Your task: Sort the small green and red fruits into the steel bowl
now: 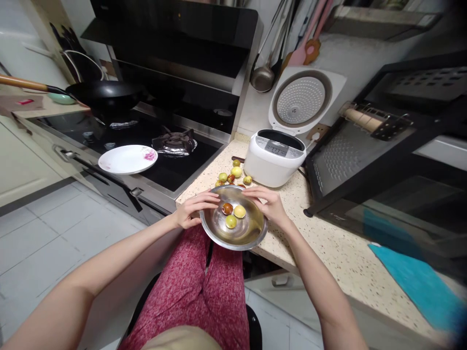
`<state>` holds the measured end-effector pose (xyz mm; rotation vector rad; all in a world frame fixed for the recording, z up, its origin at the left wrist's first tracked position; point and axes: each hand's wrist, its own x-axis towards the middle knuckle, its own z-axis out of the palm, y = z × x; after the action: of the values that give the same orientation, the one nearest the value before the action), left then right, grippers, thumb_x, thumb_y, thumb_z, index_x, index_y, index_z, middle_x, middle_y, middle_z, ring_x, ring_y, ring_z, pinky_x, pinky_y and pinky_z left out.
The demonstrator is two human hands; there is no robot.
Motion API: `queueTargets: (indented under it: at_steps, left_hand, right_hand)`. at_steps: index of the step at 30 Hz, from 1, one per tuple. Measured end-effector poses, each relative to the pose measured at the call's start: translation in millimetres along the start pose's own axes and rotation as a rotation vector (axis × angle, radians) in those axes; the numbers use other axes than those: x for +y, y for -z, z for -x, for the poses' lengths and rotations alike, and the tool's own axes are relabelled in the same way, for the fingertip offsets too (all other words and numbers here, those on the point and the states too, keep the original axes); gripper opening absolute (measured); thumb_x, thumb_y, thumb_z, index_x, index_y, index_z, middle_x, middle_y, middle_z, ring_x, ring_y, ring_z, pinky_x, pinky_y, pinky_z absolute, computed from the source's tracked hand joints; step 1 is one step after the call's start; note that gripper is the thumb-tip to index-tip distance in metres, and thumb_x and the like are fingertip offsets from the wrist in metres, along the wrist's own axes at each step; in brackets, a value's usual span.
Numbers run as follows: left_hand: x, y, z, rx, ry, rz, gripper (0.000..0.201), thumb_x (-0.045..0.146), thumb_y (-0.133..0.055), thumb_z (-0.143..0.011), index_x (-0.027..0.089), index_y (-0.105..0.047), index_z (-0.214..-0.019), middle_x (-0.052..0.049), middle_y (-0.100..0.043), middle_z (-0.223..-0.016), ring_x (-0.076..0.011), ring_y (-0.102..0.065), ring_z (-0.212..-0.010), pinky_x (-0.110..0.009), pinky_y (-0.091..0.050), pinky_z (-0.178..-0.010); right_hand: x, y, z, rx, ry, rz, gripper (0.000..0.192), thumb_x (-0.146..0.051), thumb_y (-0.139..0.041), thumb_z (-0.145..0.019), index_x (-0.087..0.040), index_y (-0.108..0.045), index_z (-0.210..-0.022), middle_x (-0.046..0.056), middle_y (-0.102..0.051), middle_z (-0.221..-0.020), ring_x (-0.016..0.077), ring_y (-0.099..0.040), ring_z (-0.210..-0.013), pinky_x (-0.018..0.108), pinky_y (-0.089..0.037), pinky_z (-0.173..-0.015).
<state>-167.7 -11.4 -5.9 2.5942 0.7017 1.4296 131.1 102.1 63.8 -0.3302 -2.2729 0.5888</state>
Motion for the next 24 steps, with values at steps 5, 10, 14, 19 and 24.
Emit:
queueTargets:
  at_steps: [5,10,14,19,24]
  left_hand:
    - [-0.5,0.9,-0.6,0.010,-0.019,-0.008,0.063,0.059,-0.041,-0.105,0.011,-0.066,-0.136,-0.023,-0.069,-0.133,-0.0332,-0.062,-0.134,-0.060,-0.039,-0.122]
    - [-1.3,-0.3,0.4,0.044,-0.046,-0.009,0.058,0.059,-0.049,-0.103,0.011,-0.070,-0.127,-0.022,-0.073,-0.124,-0.0333,-0.066,-0.129,-0.060,-0.043,-0.120]
    - [0.5,-0.8,-1.0,0.076,-0.043,0.016,0.053,0.059,-0.051,-0.102,0.011,-0.074,-0.112,-0.021,-0.076,-0.117,-0.0325,-0.068,-0.125,-0.059,-0.044,-0.119]
    - [1.9,-1.6,-2.2,0.097,-0.053,0.021,0.052,0.058,-0.052,-0.102,0.011,-0.074,-0.111,-0.021,-0.078,-0.113,-0.0325,-0.070,-0.122,-0.060,-0.047,-0.117]
    - [1.8,-3.5,-0.5,0.125,-0.059,0.026,0.052,0.057,-0.053,-0.102,0.011,-0.074,-0.113,-0.021,-0.077,-0.114,-0.0318,-0.071,-0.121,-0.059,-0.047,-0.116]
  right_hand:
    - [33.1,5.7,1.2,0.095,-0.053,0.263,0.032,-0.021,-0.055,-0.102,-0.028,-0.076,-0.125,0.009,-0.075,-0.127,0.0249,-0.070,-0.118,0.046,-0.058,-0.105]
    - [56.5,0.5,1.8,-0.005,-0.104,0.347,0.038,-0.025,-0.048,-0.105,-0.024,-0.069,-0.136,0.013,-0.069,-0.136,0.0280,-0.064,-0.126,0.050,-0.054,-0.109]
    - [58.8,-7.2,2.4,-0.071,-0.129,0.296,0.040,-0.025,-0.045,-0.106,-0.028,-0.065,-0.141,0.009,-0.067,-0.139,0.0262,-0.061,-0.131,0.050,-0.050,-0.114]
    - [59.3,-17.0,3.9,-0.140,-0.141,0.209,0.045,-0.022,-0.042,-0.106,-0.033,-0.060,-0.145,0.004,-0.060,-0.150,0.0223,-0.056,-0.139,0.047,-0.043,-0.122]
    - [60.2,-21.5,3.9,-0.120,-0.130,0.167,0.041,-0.021,-0.047,-0.103,-0.029,-0.065,-0.139,0.007,-0.065,-0.143,0.0235,-0.061,-0.133,0.047,-0.047,-0.119]
